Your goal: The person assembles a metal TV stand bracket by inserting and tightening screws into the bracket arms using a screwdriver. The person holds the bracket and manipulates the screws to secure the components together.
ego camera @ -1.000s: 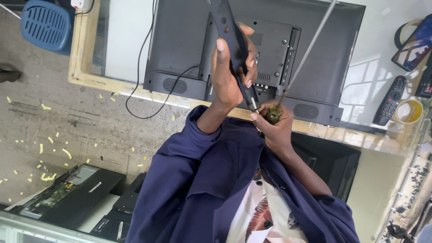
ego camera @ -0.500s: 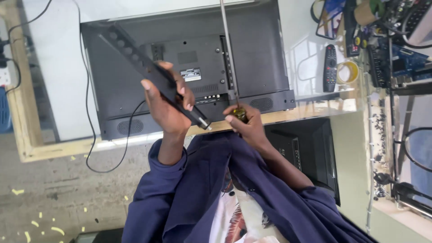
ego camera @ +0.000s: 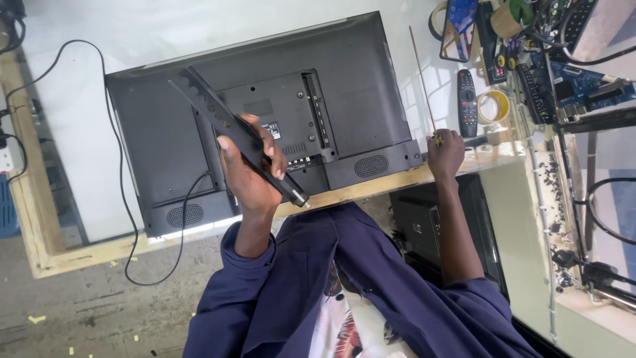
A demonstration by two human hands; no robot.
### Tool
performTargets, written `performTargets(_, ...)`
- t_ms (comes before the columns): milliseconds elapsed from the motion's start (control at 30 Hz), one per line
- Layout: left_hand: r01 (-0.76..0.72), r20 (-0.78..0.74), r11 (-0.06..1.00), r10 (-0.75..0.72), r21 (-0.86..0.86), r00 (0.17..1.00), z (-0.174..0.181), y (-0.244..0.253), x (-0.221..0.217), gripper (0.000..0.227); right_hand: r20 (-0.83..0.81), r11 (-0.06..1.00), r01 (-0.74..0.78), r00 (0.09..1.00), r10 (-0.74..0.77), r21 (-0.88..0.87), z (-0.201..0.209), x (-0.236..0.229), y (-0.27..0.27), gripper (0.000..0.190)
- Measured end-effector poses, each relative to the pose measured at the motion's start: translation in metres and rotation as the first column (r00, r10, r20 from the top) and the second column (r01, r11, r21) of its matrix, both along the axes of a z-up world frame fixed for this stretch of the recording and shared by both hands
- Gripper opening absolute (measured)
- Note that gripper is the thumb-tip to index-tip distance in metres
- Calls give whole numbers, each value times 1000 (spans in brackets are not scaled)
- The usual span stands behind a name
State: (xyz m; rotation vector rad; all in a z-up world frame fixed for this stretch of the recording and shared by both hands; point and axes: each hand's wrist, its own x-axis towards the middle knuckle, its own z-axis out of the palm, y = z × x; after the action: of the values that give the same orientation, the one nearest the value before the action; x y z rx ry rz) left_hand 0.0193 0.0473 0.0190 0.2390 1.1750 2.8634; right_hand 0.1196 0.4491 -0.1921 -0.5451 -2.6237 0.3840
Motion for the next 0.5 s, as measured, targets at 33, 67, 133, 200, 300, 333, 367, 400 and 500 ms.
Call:
performTargets(33,-8,-1,1000,8,-5,1000,-2,1,-1,52,-1,1000,-8,1000,8,-5,-4,0,4,24)
performTargets(67,5,1,1000,-5,28,1000,-5,2,-2,52,-1,1000,1,1000,-1,10,-9,-1,8,27)
performTargets(133,1,3,999,-1,51,1000,-5,5,-2,51,-1,1000,-8,1000,8,15,-13,0,14,29)
performTargets(200,13,-4,993,-13,117,1000,-2,8,-1,50,-66,992,-122,990,121,-19,-13,-3,21,40)
performTargets(300,-21,-12,986,23,166,1000,-10,16,-5,51,-187,973,-231,956,225,-14,36,-16,-10,40)
performTargets(333,-64,3,986,65,152,998,1,12,-3,51,-176,962,-272,949,262,-30,66,-24,-46,40)
performTargets(367,-4,-33,988,10,157,999,11,11,-2,49,-244,902,-329,933,264,-280,98,-25,-81,23)
performTargets(400,56,-68,986,-46,160,997,21,12,-1,48,-306,774,-375,920,244,-509,130,-25,-113,23)
performTargets(500,80,-173,986,-54,146,983,34,14,-3,46,-416,292,-596,764,493,-749,178,-15,-194,22)
